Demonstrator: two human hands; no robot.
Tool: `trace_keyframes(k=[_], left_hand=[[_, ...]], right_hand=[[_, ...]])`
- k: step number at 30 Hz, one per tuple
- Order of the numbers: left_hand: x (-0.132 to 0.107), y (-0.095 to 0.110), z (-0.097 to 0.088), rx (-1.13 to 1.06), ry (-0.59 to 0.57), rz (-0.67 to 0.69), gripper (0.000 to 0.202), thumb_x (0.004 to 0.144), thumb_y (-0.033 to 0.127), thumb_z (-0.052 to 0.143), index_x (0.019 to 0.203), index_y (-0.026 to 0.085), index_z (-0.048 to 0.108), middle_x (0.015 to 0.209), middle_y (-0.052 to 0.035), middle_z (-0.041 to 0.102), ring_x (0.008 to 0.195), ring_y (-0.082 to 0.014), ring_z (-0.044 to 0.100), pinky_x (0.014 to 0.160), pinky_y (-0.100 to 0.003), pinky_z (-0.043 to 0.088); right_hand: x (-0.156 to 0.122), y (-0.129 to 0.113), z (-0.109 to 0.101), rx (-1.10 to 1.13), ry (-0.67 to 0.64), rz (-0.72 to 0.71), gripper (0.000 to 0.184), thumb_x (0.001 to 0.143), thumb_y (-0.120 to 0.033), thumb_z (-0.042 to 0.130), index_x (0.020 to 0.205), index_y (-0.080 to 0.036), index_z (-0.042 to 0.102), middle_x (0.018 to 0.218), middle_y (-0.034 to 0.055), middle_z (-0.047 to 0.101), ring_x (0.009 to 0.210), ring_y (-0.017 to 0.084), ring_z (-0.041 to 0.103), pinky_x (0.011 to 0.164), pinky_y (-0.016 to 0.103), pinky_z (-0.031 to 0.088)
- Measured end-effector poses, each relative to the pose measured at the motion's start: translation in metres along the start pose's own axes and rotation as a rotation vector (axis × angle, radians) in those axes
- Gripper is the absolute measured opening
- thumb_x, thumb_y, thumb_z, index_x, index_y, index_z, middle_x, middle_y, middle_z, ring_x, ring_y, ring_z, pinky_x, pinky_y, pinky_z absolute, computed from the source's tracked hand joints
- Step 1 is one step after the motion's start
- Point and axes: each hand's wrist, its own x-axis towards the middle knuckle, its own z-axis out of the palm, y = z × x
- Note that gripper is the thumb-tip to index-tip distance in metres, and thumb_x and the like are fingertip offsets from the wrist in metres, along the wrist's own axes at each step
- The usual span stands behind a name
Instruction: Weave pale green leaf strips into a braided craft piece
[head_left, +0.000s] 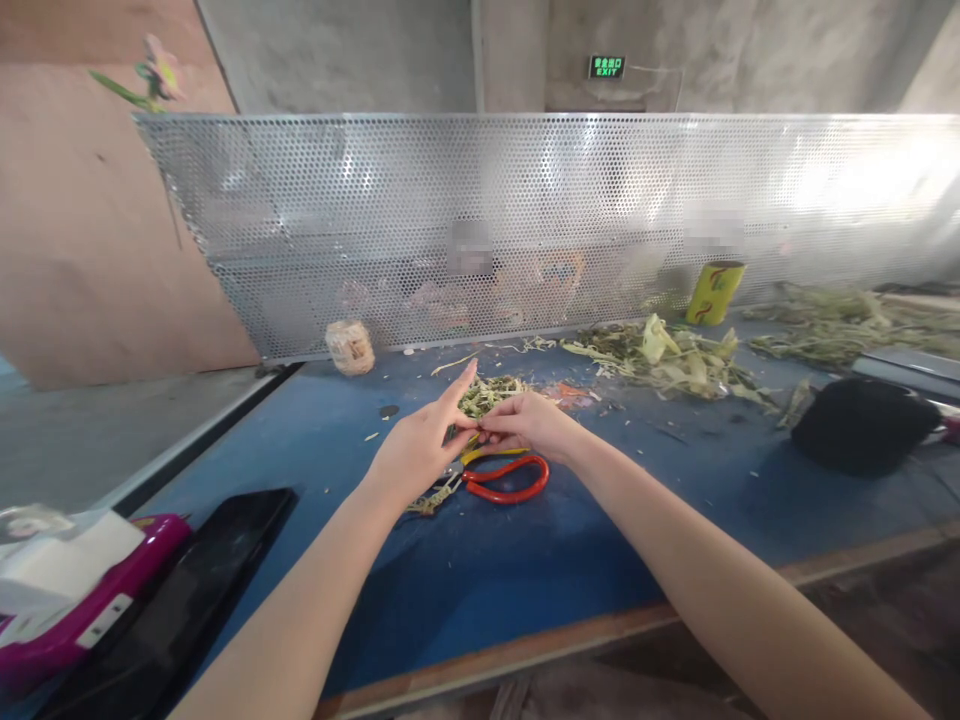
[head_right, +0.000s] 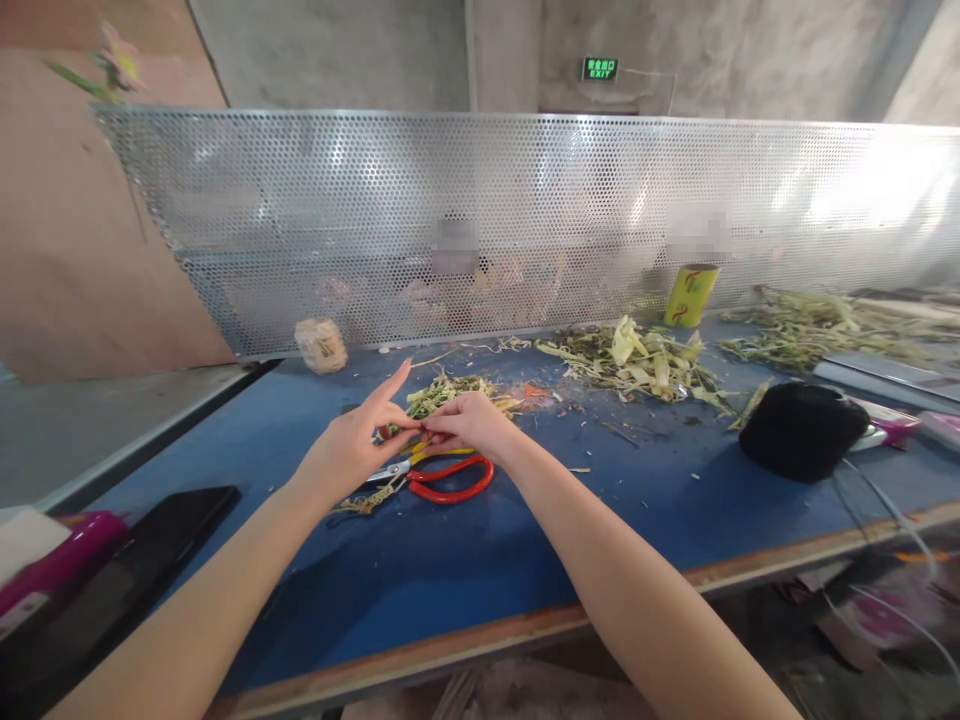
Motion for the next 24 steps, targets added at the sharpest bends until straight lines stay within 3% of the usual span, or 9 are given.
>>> trace_keyframes(k=[7,11,16,24], left_hand=[[0.0007,-0.0006,0.0040,0.101,-0.038,0.067,0.069,0.078,0.019,0.045,0.136,0.029,0.007,0.085,0.0025,0.066,0.081,-0.0133,0.059,0.071,-0.024,0.044],[0.0012,0.0023,0.0021,0.027,-0.017,0.055,0.070,0.077,0.016,0.045,0.136,0.030,0.009,0.082,0.0035,0.065,0.080,-0.0122,0.057,0.071,-0.023,0.044],[0.0002,0.0078,-0.0006,-0.138,0.045,-0.037,0.075,0.073,0.017,0.050,0.135,0.031,0.010,0.081,0.0043,0.065,0.066,-0.0097,0.057,0.065,-0.022,0.045],[-0.0008,0.0059,0.0018,-0.267,0.002,-0.032,0.069,0.073,0.019,0.051,0.133,0.027,0.018,0.078,0.0016,0.063,0.069,-0.0123,0.057,0.064,-0.025,0.047]], right_hand=[[-0.0018,-0.0013,0.0033,0.017,0.020,0.049,0.006,0.065,-0.011,0.065,0.063,-0.007,0.062,0.049,-0.0002,0.056,0.050,0.007,0.056,0.069,0.027,0.054],[-0.0021,-0.0020,0.0026,0.009,0.036,0.041,0.006,0.064,-0.012,0.066,0.062,-0.008,0.062,0.050,-0.0004,0.056,0.051,0.007,0.057,0.066,0.025,0.054],[-0.0020,-0.0015,-0.0008,-0.013,0.029,0.020,0.008,0.059,-0.014,0.070,0.062,-0.010,0.063,0.054,-0.0006,0.060,0.053,0.007,0.059,0.061,0.020,0.053],[-0.0036,-0.0028,-0.0017,-0.010,0.028,-0.006,0.009,0.058,-0.015,0.071,0.064,-0.010,0.065,0.061,0.0019,0.064,0.053,0.008,0.060,0.061,0.021,0.053]])
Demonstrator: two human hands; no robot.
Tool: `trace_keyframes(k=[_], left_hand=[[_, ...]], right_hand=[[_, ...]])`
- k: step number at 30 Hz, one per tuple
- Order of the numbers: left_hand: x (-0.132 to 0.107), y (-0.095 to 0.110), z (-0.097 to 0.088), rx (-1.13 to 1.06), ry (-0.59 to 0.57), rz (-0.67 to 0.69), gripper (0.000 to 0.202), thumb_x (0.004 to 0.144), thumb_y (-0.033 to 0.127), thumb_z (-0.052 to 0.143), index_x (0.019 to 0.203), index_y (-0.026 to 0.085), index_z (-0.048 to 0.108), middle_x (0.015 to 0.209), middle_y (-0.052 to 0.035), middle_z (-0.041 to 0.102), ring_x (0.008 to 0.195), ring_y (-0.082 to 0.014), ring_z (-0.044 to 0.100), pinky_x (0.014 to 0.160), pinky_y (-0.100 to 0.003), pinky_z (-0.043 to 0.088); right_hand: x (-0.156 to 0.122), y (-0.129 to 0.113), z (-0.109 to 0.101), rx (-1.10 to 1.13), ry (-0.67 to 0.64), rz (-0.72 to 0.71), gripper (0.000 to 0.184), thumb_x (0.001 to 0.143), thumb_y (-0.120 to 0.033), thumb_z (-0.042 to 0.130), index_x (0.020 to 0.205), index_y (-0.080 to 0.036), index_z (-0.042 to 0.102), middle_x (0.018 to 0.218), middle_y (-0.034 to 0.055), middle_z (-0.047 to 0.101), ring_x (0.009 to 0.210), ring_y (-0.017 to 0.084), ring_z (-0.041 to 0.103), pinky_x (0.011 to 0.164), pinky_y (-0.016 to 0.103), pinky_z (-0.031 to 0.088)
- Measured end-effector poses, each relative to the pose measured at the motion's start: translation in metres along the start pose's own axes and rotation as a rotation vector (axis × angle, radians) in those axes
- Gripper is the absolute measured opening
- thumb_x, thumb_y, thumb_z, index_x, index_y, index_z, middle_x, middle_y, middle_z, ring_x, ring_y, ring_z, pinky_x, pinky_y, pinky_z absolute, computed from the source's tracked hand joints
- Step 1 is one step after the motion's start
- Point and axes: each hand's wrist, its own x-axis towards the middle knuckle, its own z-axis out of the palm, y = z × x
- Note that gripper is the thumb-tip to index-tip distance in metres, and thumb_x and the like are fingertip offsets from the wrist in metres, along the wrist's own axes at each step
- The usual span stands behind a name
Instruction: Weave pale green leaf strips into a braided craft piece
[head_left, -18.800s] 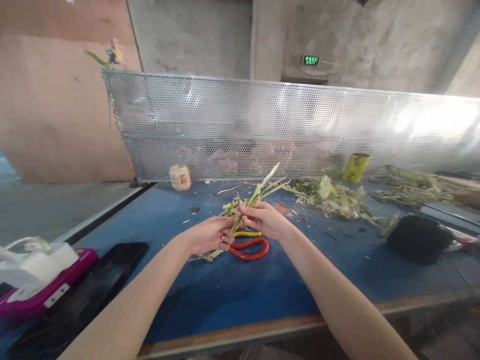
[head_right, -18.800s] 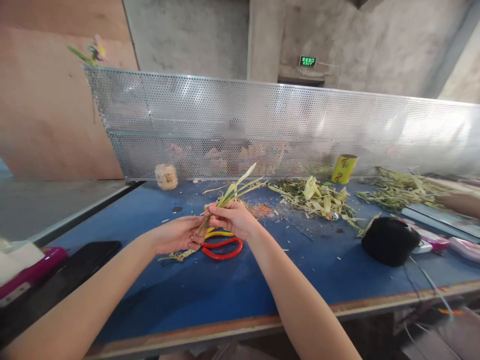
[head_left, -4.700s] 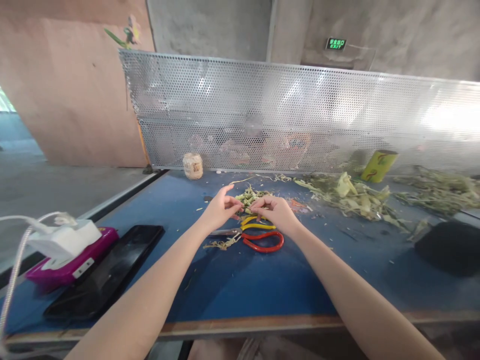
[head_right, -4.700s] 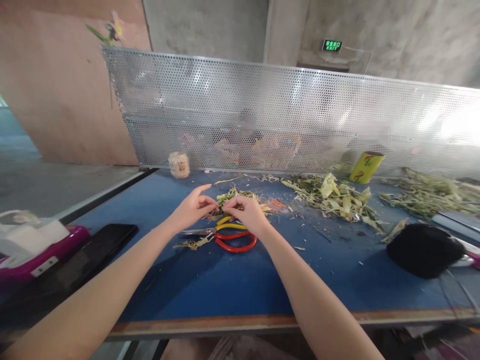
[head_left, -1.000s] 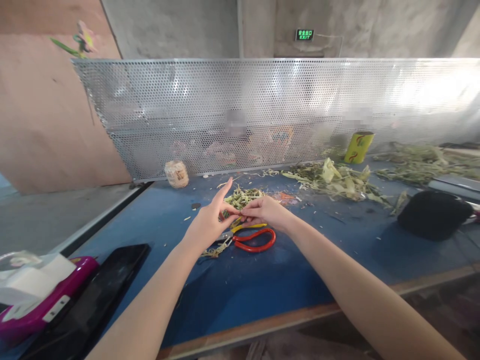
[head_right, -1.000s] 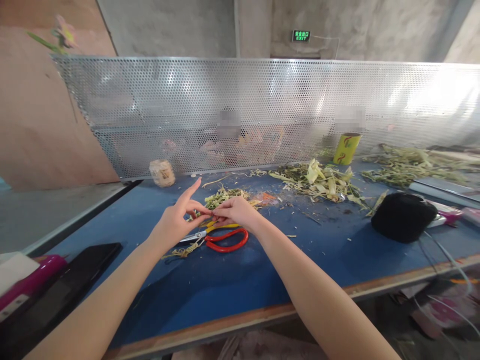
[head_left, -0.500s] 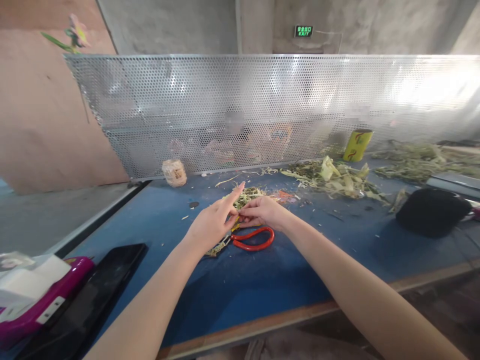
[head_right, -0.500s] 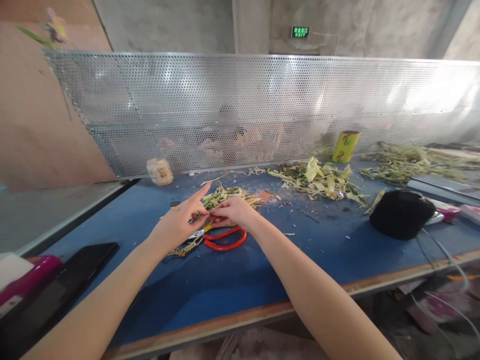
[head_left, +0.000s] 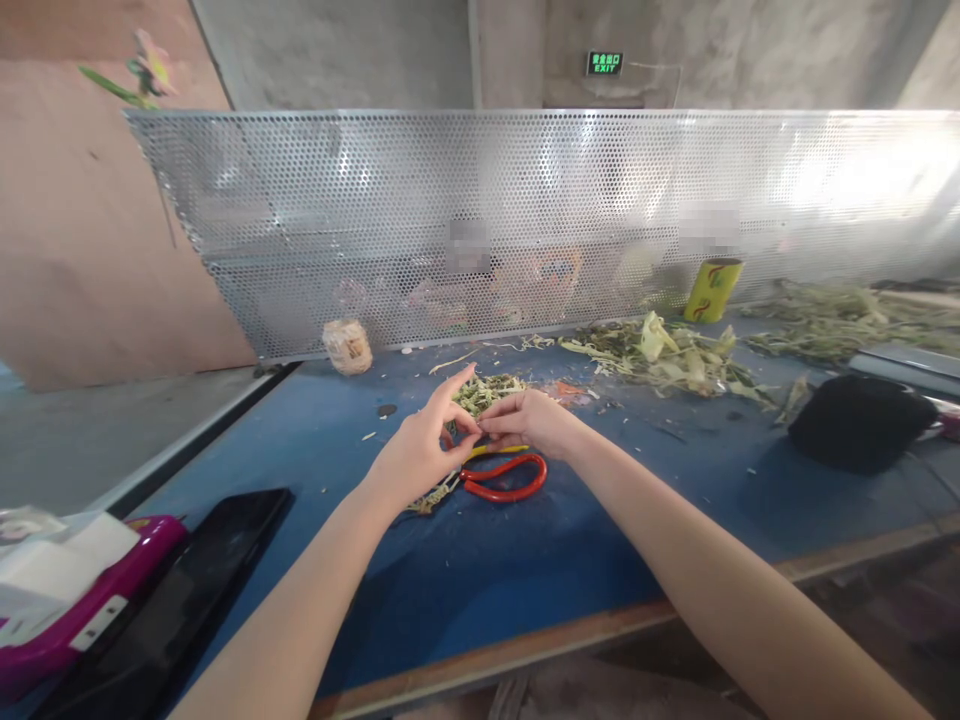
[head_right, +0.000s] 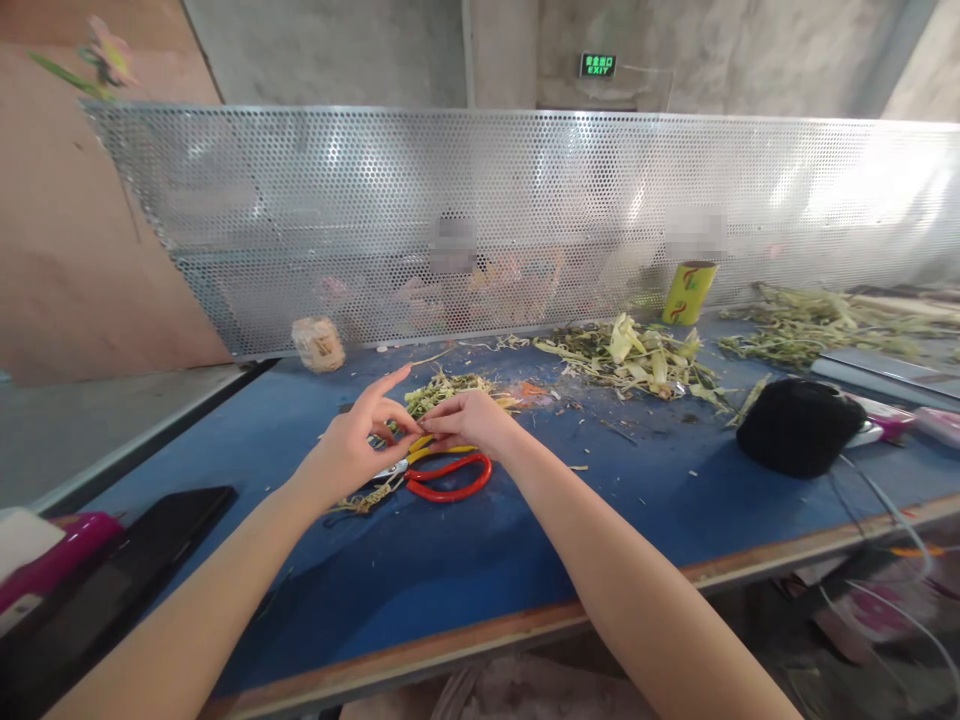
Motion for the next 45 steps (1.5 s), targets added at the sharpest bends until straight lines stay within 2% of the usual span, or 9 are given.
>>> trace_keyframes(k=[6,9,11,14,16,23,32,40,45], left_hand=[[0.000,0.000,-0.001,-0.096,0.009,-0.059,0.069,0.072,0.023,0.053,0.133,0.027,0.020,0.076,0.0019,0.061,0.059,-0.0094,0.053,0.058,-0.023,0.046],[0.002,-0.007,-0.001,-0.187,0.061,-0.102,0.074,0.070,0.025,0.057,0.133,0.023,0.017,0.078,-0.0014,0.058,0.069,-0.0131,0.055,0.054,-0.022,0.045],[0.004,-0.013,0.000,-0.293,0.075,-0.161,0.081,0.068,0.026,0.060,0.134,0.019,0.013,0.090,-0.0070,0.057,0.077,-0.0162,0.055,0.050,-0.022,0.044],[0.006,-0.020,0.004,-0.512,-0.016,-0.276,0.082,0.071,0.027,0.058,0.135,0.019,0.007,0.110,-0.0146,0.052,0.081,-0.0185,0.055,0.047,-0.023,0.046],[0.007,-0.020,0.007,-0.621,-0.067,-0.335,0.080,0.072,0.026,0.057,0.135,0.019,0.009,0.113,-0.0159,0.051,0.084,-0.0201,0.056,0.048,-0.024,0.047],[0.009,-0.014,0.012,-0.852,-0.015,-0.460,0.073,0.070,0.015,0.058,0.133,0.017,0.021,0.092,-0.0099,0.062,0.077,-0.0187,0.061,0.046,-0.022,0.046],[0.011,-0.014,0.011,-1.032,0.041,-0.535,0.054,0.074,0.015,0.054,0.123,0.015,0.035,0.081,-0.0072,0.065,0.073,-0.0171,0.062,0.045,-0.023,0.045],[0.011,-0.023,0.017,-1.057,0.084,-0.557,0.069,0.065,0.006,0.065,0.125,0.016,0.033,0.077,-0.0027,0.066,0.068,-0.0127,0.062,0.055,-0.023,0.047],[0.012,-0.026,0.020,-1.076,0.087,-0.532,0.076,0.062,0.007,0.067,0.128,0.013,0.029,0.073,-0.0021,0.066,0.064,-0.0120,0.060,0.057,-0.024,0.047]], right_hand=[[-0.002,-0.003,0.002,-0.055,0.033,-0.016,0.005,0.061,-0.012,0.068,0.065,-0.011,0.064,0.063,0.0020,0.064,0.054,0.009,0.060,0.055,0.021,0.053],[-0.002,-0.004,0.003,-0.129,0.049,-0.053,0.003,0.063,-0.013,0.066,0.064,-0.013,0.063,0.061,0.0008,0.064,0.049,0.007,0.057,0.050,0.019,0.050],[-0.001,-0.004,0.003,-0.202,0.046,-0.097,0.003,0.064,-0.014,0.065,0.066,-0.014,0.064,0.060,-0.0002,0.063,0.046,0.006,0.055,0.048,0.018,0.049],[0.000,-0.003,0.001,-0.284,0.041,-0.167,0.004,0.065,-0.017,0.064,0.068,-0.014,0.064,0.060,-0.0003,0.064,0.046,0.005,0.054,0.046,0.016,0.046],[0.001,-0.002,0.001,-0.311,0.053,-0.196,0.005,0.065,-0.017,0.064,0.069,-0.014,0.064,0.061,0.0001,0.064,0.046,0.005,0.054,0.045,0.016,0.045],[0.003,-0.002,0.004,-0.380,0.140,-0.251,0.004,0.064,-0.016,0.062,0.068,-0.014,0.064,0.064,0.0028,0.065,0.057,0.011,0.059,0.050,0.022,0.049],[0.002,-0.001,0.002,-0.648,0.190,-0.510,0.008,0.066,-0.017,0.060,0.070,-0.017,0.066,0.065,0.0018,0.064,0.059,0.011,0.056,0.058,0.023,0.046],[-0.002,-0.003,0.005,-0.648,0.137,-0.476,0.014,0.071,-0.014,0.053,0.074,-0.018,0.066,0.077,0.0017,0.060,0.043,0.005,0.047,0.045,0.021,0.043],[0.000,-0.003,0.004,-0.746,0.120,-0.631,0.015,0.069,-0.009,0.054,0.069,-0.019,0.065,0.072,0.0008,0.062,0.065,0.010,0.056,0.064,0.023,0.045]])
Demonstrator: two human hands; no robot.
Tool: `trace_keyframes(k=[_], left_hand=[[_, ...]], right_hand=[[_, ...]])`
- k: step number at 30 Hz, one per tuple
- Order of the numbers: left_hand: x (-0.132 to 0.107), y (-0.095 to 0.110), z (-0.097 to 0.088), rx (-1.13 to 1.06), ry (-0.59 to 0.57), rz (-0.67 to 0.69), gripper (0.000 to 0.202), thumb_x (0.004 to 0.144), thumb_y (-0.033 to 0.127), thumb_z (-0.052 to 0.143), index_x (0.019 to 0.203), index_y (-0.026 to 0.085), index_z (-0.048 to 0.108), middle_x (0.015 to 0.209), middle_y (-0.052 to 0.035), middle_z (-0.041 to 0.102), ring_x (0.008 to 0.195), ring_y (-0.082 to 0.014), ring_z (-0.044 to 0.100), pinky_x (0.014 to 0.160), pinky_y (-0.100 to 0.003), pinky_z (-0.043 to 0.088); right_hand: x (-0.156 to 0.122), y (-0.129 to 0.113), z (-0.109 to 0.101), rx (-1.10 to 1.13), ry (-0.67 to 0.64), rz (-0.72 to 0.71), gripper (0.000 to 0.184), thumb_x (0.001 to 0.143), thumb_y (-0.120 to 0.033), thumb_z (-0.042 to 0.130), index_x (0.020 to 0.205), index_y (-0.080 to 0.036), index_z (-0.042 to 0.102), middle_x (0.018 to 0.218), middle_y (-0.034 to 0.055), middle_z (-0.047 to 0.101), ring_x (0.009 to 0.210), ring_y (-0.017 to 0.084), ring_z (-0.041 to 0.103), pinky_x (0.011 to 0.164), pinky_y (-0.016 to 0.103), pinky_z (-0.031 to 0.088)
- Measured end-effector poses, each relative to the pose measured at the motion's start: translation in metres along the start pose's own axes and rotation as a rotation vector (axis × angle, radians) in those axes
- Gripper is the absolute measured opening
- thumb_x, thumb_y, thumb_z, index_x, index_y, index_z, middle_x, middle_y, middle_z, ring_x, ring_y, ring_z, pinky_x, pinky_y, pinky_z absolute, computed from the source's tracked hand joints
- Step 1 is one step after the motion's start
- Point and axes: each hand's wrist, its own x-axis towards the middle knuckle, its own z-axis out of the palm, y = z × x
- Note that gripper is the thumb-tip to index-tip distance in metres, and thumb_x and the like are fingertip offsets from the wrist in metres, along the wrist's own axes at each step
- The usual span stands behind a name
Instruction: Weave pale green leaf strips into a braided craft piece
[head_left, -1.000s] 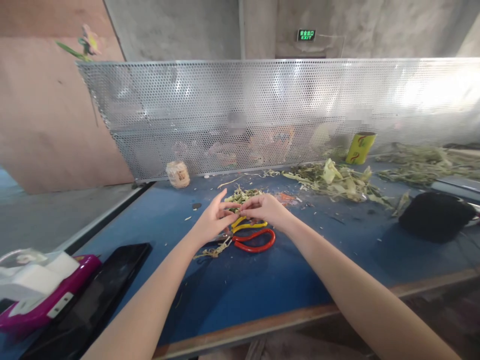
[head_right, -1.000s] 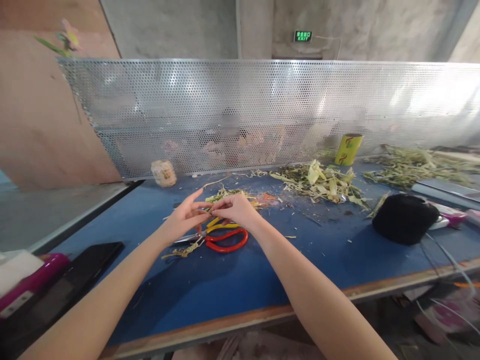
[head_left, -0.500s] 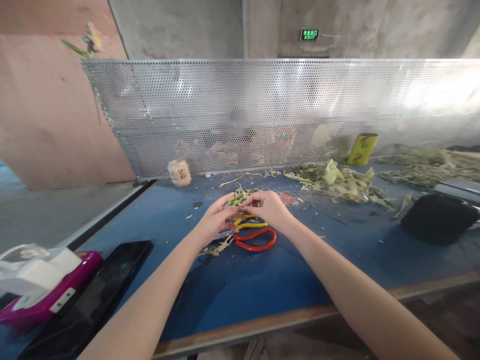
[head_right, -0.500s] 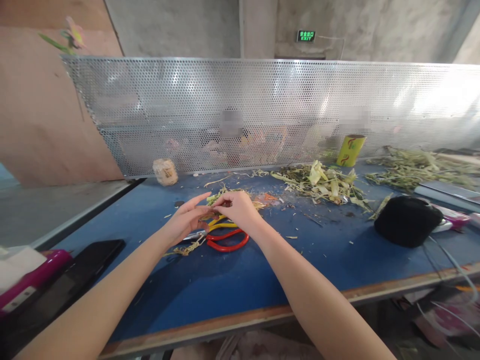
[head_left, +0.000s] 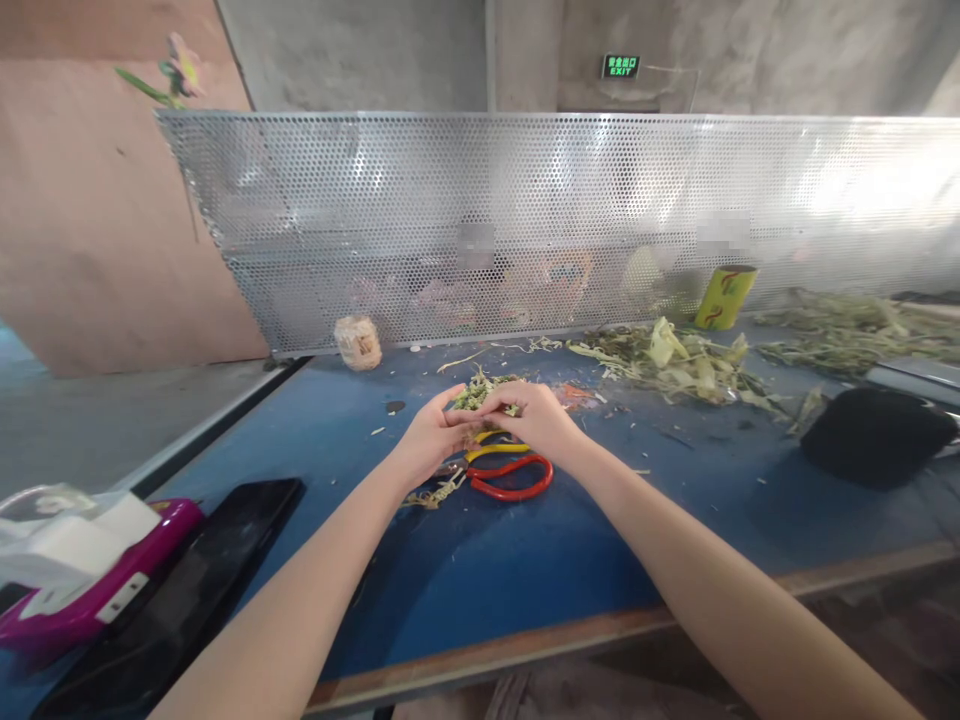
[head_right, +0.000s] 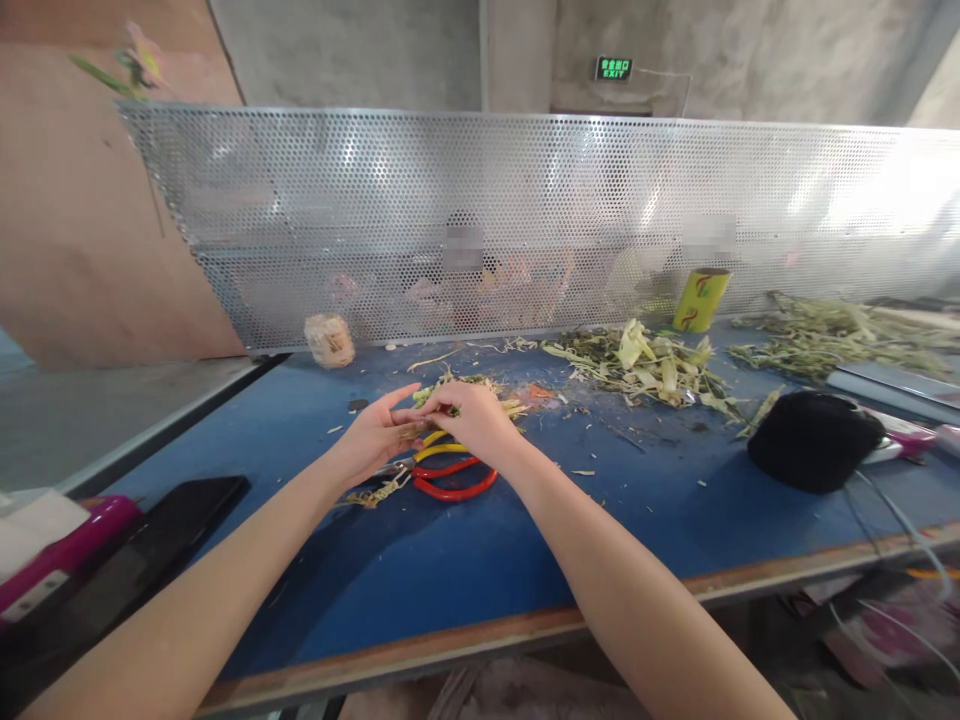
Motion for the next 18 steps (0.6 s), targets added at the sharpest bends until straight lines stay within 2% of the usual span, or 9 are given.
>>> trace_keyframes(k=[2,10,18], left_hand=[[-0.0001,0.0004,0.0000,-0.014,-0.014,0.000,0.078,0.063,0.006,0.067,0.129,0.012,0.027,0.071,-0.0022,0.067,0.062,-0.0118,0.060,0.056,-0.023,0.046],[0.0009,-0.0008,-0.0025,-0.015,-0.040,0.003,0.077,0.065,0.005,0.065,0.129,0.011,0.024,0.071,-0.0014,0.067,0.058,-0.0096,0.059,0.056,-0.023,0.047],[0.0006,-0.0011,-0.0020,-0.037,-0.027,0.003,0.079,0.063,0.002,0.066,0.130,0.009,0.023,0.068,-0.0018,0.067,0.060,-0.0106,0.060,0.055,-0.022,0.047]], right_hand=[[0.0008,0.0014,0.0001,-0.027,0.013,-0.045,0.015,0.069,-0.007,0.054,0.067,-0.019,0.064,0.071,0.0007,0.062,0.070,0.011,0.056,0.069,0.024,0.044],[-0.0001,0.0040,0.0020,-0.002,0.000,-0.014,0.016,0.070,-0.008,0.052,0.070,-0.019,0.064,0.073,0.0005,0.061,0.070,0.011,0.055,0.066,0.023,0.044],[0.0002,0.0051,0.0030,-0.011,-0.005,-0.062,0.017,0.071,-0.007,0.051,0.071,-0.017,0.064,0.073,0.0016,0.061,0.068,0.010,0.055,0.063,0.022,0.044]])
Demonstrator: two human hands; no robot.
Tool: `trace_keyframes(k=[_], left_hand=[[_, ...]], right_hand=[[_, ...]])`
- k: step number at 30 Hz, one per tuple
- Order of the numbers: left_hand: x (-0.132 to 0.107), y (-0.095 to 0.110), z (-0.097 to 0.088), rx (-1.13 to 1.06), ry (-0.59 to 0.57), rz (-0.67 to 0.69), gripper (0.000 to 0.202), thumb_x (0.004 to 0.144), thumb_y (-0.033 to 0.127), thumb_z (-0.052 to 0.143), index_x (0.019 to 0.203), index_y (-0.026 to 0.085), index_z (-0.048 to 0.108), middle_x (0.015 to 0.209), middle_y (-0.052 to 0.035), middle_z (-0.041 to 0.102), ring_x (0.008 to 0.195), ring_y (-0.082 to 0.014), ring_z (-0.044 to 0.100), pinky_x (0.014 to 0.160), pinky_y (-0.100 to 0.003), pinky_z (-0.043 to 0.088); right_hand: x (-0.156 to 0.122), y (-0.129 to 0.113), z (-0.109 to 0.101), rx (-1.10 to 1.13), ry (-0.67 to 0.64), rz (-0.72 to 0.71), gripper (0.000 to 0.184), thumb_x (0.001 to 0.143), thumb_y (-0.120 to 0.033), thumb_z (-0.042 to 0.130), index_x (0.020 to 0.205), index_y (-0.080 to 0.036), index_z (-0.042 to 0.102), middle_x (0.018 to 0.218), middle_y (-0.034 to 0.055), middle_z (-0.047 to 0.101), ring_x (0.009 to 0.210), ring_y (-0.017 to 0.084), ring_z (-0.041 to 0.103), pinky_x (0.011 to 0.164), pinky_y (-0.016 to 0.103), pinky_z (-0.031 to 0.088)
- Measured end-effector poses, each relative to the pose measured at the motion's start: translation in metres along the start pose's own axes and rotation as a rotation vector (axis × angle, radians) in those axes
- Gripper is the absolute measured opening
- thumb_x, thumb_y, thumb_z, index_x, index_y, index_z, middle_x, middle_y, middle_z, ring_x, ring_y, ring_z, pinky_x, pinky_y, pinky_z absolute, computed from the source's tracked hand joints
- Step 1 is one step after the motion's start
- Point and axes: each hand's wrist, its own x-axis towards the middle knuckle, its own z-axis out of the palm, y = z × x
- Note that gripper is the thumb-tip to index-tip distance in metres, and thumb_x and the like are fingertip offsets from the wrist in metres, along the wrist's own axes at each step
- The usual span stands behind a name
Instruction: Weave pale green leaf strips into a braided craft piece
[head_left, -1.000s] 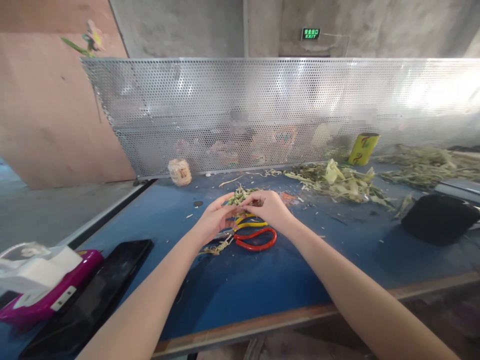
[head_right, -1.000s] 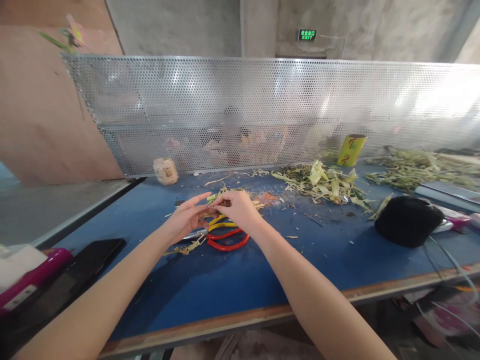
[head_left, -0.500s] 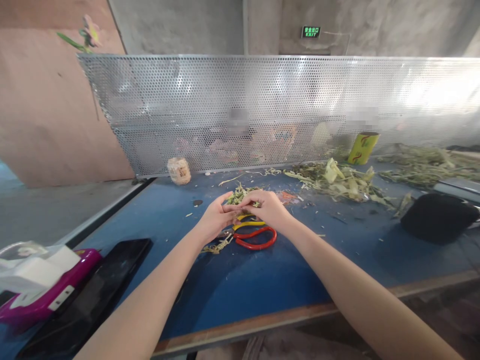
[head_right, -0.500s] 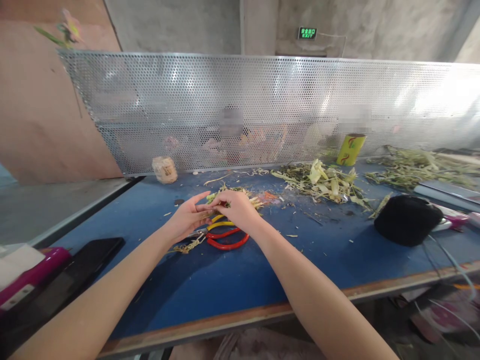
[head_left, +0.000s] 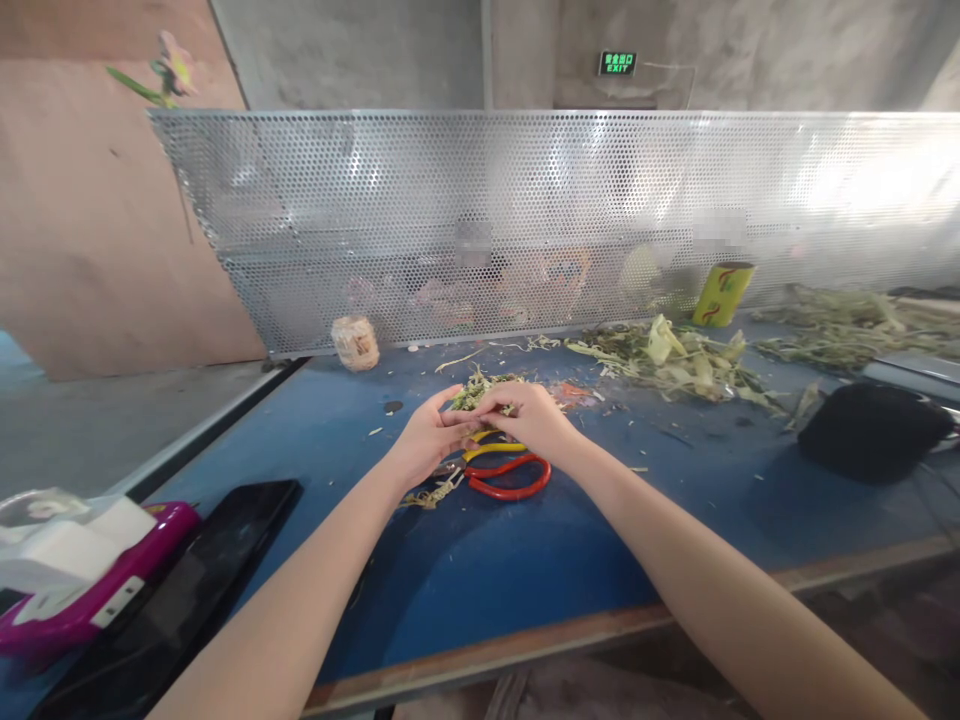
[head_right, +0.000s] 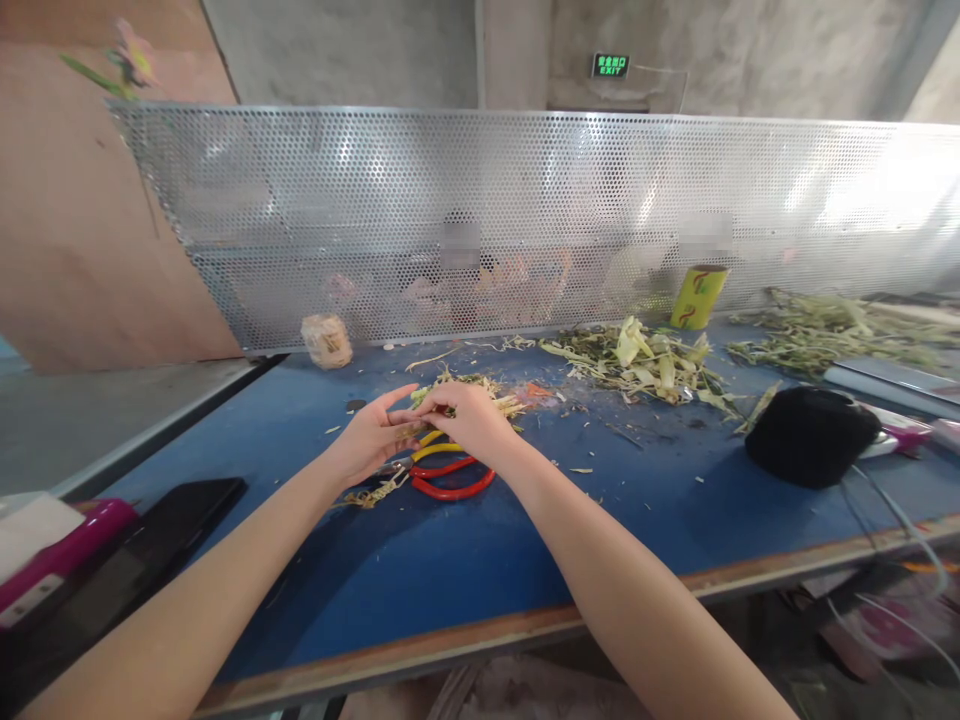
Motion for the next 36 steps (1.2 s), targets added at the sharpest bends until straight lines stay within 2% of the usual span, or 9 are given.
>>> trace_keyframes(k=[8,15,21,29,36], left_hand=[[0.0018,-0.0012,-0.0015,-0.027,0.027,-0.007,0.084,0.060,0.001,0.068,0.130,0.007,0.023,0.068,-0.0042,0.068,0.059,-0.0124,0.060,0.055,-0.024,0.048],[0.0033,-0.0037,-0.0024,-0.034,0.025,-0.003,0.078,0.063,0.003,0.066,0.129,0.007,0.025,0.068,-0.0046,0.067,0.058,-0.0118,0.059,0.055,-0.023,0.048],[0.0013,-0.0022,0.0023,-0.014,0.071,0.024,0.077,0.063,0.002,0.065,0.129,0.009,0.026,0.065,-0.0012,0.064,0.058,-0.0119,0.059,0.055,-0.024,0.047],[0.0010,-0.0008,0.0038,0.043,0.068,0.047,0.065,0.063,0.003,0.064,0.120,0.010,0.035,0.067,-0.0008,0.063,0.059,-0.0112,0.057,0.054,-0.023,0.046],[0.0011,0.0010,0.0028,0.102,0.067,0.056,0.053,0.061,0.010,0.068,0.107,0.014,0.041,0.067,-0.0003,0.063,0.058,-0.0106,0.058,0.054,-0.023,0.047]], right_hand=[[0.0023,0.0067,0.0013,-0.037,0.013,-0.113,0.017,0.070,-0.003,0.052,0.071,-0.016,0.063,0.073,0.0021,0.062,0.069,0.011,0.055,0.067,0.024,0.044],[0.0025,0.0072,0.0017,-0.028,0.012,-0.108,0.018,0.070,-0.003,0.052,0.070,-0.017,0.063,0.073,0.0013,0.062,0.069,0.011,0.055,0.066,0.024,0.043],[0.0026,0.0087,0.0022,-0.030,0.011,-0.094,0.018,0.069,-0.003,0.052,0.071,-0.017,0.063,0.074,0.0010,0.062,0.069,0.010,0.054,0.066,0.023,0.042],[0.0019,0.0078,0.0027,-0.034,0.014,-0.081,0.015,0.070,-0.006,0.054,0.072,-0.017,0.064,0.073,0.0014,0.062,0.068,0.010,0.054,0.063,0.022,0.042],[0.0017,0.0086,0.0015,-0.015,0.031,-0.080,0.016,0.070,-0.006,0.053,0.071,-0.018,0.064,0.075,0.0015,0.063,0.070,0.011,0.055,0.067,0.024,0.043]])
